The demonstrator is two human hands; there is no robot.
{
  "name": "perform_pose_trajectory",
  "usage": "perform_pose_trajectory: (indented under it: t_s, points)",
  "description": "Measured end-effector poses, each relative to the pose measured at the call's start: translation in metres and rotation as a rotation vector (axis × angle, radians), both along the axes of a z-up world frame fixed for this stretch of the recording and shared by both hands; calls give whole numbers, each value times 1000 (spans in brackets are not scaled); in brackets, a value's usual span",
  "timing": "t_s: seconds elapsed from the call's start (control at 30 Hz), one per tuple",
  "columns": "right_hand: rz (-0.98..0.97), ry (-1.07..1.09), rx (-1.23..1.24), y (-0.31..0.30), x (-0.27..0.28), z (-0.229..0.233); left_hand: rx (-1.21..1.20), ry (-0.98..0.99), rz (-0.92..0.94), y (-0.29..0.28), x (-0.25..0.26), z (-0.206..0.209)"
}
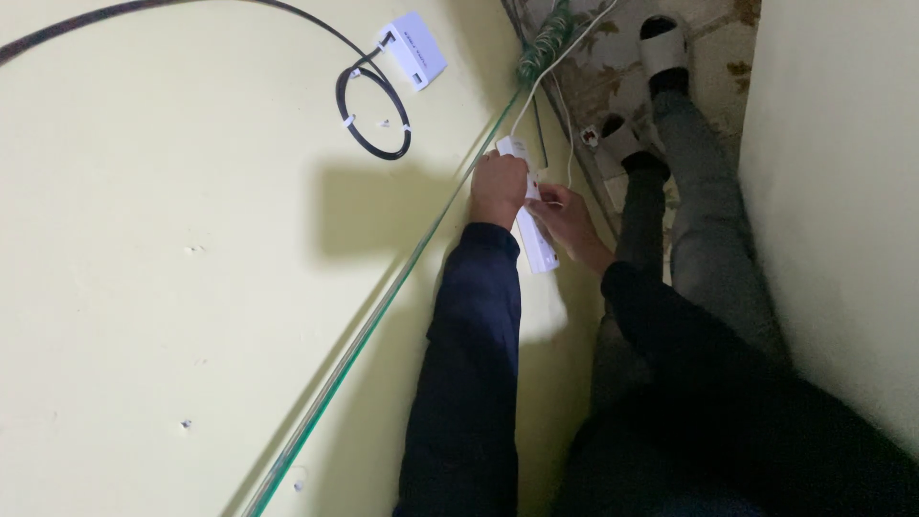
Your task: Replacing the casing of a power strip.
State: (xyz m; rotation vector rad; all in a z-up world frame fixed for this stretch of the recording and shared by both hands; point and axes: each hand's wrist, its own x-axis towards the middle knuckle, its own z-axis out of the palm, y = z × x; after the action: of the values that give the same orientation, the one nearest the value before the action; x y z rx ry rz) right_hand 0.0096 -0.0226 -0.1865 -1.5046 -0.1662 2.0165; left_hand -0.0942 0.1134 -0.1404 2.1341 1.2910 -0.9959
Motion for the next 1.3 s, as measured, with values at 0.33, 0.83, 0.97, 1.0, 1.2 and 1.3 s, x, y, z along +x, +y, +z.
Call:
perform_pose_trajectory:
  t_s: [0.33, 0.83, 0.97, 1.0, 1.2, 1.3]
  points:
    - [107, 63, 99, 17, 41, 14, 28, 16, 16, 0, 7, 7]
    - [-73, 523, -54, 17, 87, -18, 81, -792, 1292, -69, 43, 26]
    - [20, 405, -91, 56, 87, 18, 174, -794, 1253, -44, 54, 71]
    - [48, 398, -28, 70, 89, 39, 214, -828, 1219, -41, 54, 73]
    - [84, 398, -74, 56, 87, -11, 320, -721, 856, -23, 53, 90]
    - [91, 338, -37, 83, 90, 34, 362, -594, 802, -21, 64, 98]
